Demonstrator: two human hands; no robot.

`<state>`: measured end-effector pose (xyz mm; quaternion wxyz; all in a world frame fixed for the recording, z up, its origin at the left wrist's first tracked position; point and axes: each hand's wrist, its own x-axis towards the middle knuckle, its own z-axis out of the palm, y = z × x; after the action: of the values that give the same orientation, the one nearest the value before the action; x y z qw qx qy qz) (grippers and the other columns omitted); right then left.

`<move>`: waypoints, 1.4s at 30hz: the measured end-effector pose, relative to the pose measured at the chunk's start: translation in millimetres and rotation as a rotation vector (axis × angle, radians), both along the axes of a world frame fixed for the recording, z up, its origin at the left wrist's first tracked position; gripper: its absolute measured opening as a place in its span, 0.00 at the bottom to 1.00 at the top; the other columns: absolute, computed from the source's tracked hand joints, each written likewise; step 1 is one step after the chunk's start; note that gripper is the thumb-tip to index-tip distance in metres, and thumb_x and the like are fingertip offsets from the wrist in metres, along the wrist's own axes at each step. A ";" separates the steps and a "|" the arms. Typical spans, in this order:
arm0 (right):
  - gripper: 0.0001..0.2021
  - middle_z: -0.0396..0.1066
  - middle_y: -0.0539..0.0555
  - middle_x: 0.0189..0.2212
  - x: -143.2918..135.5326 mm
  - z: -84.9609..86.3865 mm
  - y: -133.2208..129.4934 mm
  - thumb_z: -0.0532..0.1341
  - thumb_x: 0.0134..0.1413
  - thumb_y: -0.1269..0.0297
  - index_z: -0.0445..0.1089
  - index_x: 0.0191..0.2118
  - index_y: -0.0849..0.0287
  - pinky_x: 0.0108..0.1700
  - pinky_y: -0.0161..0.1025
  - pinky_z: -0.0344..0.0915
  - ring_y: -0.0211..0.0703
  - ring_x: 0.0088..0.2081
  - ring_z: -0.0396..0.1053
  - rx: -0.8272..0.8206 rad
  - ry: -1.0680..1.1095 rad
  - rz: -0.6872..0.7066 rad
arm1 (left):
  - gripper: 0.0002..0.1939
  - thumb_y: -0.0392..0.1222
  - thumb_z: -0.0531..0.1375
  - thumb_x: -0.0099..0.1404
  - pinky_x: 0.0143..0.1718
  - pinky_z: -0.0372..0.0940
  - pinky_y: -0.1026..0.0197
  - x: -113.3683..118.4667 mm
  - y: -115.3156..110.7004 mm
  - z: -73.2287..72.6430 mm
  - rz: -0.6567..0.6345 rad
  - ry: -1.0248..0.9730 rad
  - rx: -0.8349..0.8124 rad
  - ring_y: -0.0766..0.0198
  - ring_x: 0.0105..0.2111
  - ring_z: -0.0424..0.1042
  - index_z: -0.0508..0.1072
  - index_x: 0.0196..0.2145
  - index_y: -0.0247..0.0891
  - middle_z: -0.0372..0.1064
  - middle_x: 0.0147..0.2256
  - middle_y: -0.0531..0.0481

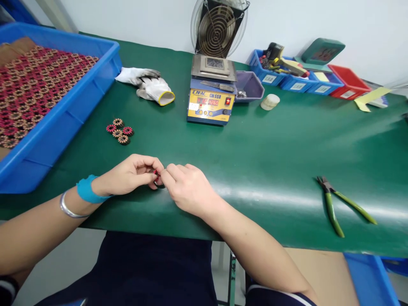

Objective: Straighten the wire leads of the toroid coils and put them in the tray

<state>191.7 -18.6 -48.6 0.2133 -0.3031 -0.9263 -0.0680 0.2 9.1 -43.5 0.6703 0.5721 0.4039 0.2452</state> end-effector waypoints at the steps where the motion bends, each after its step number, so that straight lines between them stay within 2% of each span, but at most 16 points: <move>1: 0.12 0.63 0.51 0.25 0.1 -0.2 -0.1 0.48 0.64 0.75 0.69 0.38 0.64 0.27 0.38 0.53 0.39 0.25 0.58 0.000 0.000 0.002 | 0.05 0.31 0.60 0.49 0.27 0.72 0.65 -0.6 0.4 -0.3 -0.012 0.006 -0.005 0.66 0.26 0.73 0.73 0.27 0.34 0.71 0.23 0.51; 6: 0.13 0.66 0.51 0.25 1.3 -0.7 0.2 0.48 0.64 0.75 0.70 0.37 0.62 0.27 0.37 0.55 0.38 0.24 0.57 0.015 0.021 -0.009 | 0.02 0.33 0.61 0.51 0.24 0.72 0.65 -0.5 0.2 -2.6 -0.022 0.004 0.000 0.68 0.22 0.70 0.72 0.26 0.34 0.70 0.22 0.52; 11: 0.13 0.67 0.52 0.25 2.2 -0.6 1.8 0.49 0.64 0.75 0.70 0.33 0.63 0.27 0.37 0.55 0.37 0.24 0.57 0.006 0.046 -0.010 | 0.06 0.40 0.63 0.56 0.24 0.71 0.66 0.7 -1.2 -3.0 -0.010 0.030 0.032 0.67 0.25 0.70 0.72 0.27 0.34 0.68 0.23 0.51; 20: 0.12 0.68 0.52 0.25 3.8 1.1 4.4 0.51 0.64 0.73 0.71 0.34 0.63 0.27 0.36 0.56 0.36 0.23 0.59 -0.037 0.052 -0.018 | 0.07 0.39 0.61 0.57 0.21 0.68 0.67 0.2 -3.3 -0.9 -0.003 0.075 0.125 0.69 0.23 0.64 0.69 0.24 0.34 0.65 0.23 0.52; 24: 0.09 0.70 0.52 0.27 10.1 4.5 12.2 0.53 0.62 0.73 0.70 0.33 0.61 0.30 0.33 0.61 0.36 0.27 0.66 -0.203 0.303 -0.099 | 0.07 0.37 0.59 0.58 0.21 0.67 0.69 -0.7 -3.1 3.2 0.039 0.092 0.121 0.69 0.25 0.66 0.67 0.24 0.34 0.68 0.25 0.50; 27: 0.05 0.70 0.50 0.26 7.3 2.6 15.2 0.57 0.59 0.72 0.69 0.33 0.60 0.31 0.32 0.64 0.35 0.27 0.67 -0.427 0.521 -0.060 | 0.06 0.36 0.58 0.57 0.22 0.66 0.69 -1.1 -3.1 5.2 0.055 0.107 0.130 0.70 0.23 0.65 0.68 0.24 0.34 0.67 0.24 0.51; 29: 0.03 0.70 0.50 0.26 2.3 -0.8 14.4 0.59 0.58 0.71 0.69 0.33 0.61 0.31 0.32 0.65 0.34 0.26 0.67 -0.533 0.564 -0.022 | 0.05 0.36 0.58 0.57 0.22 0.65 0.70 -0.9 -3.9 4.6 0.046 0.113 0.149 0.72 0.22 0.64 0.68 0.24 0.34 0.65 0.23 0.53; 31: 0.04 0.70 0.49 0.25 -2.2 -4.1 12.7 0.58 0.58 0.71 0.69 0.32 0.61 0.30 0.31 0.64 0.33 0.25 0.66 -0.567 0.555 -0.023 | 0.05 0.35 0.58 0.57 0.23 0.65 0.69 -0.4 -5.3 2.6 0.045 0.122 0.173 0.72 0.22 0.64 0.68 0.25 0.34 0.65 0.23 0.53; 35: 0.06 0.68 0.48 0.23 -6.0 -8.0 11.0 0.57 0.57 0.73 0.67 0.29 0.60 0.29 0.31 0.63 0.32 0.24 0.64 -0.555 0.533 -0.053 | 0.04 0.36 0.58 0.57 0.24 0.65 0.69 1.3 -7.2 -1.8 0.097 0.134 0.235 0.71 0.22 0.66 0.70 0.27 0.33 0.67 0.24 0.52; 38: 0.07 0.68 0.48 0.23 -7.4 -11.3 12.0 0.57 0.58 0.72 0.67 0.29 0.60 0.28 0.30 0.64 0.32 0.24 0.65 -0.536 0.599 -0.090 | 0.05 0.38 0.59 0.58 0.23 0.65 0.69 2.8 -5.8 -2.6 0.144 0.133 0.226 0.72 0.22 0.67 0.70 0.27 0.32 0.68 0.24 0.52; 42: 0.04 0.74 0.54 0.30 -10.8 -17.6 13.3 0.58 0.58 0.71 0.71 0.36 0.61 0.33 0.34 0.70 0.36 0.28 0.71 -0.356 0.711 -0.178 | 0.06 0.38 0.59 0.58 0.22 0.68 0.69 4.8 -1.6 -1.2 0.259 0.091 0.117 0.70 0.22 0.68 0.70 0.27 0.32 0.70 0.24 0.51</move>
<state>180.9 -5.4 -66.2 0.4579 -0.4191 -0.7621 0.1842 5.0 7.5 -44.7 0.5796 0.5640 0.4892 0.3267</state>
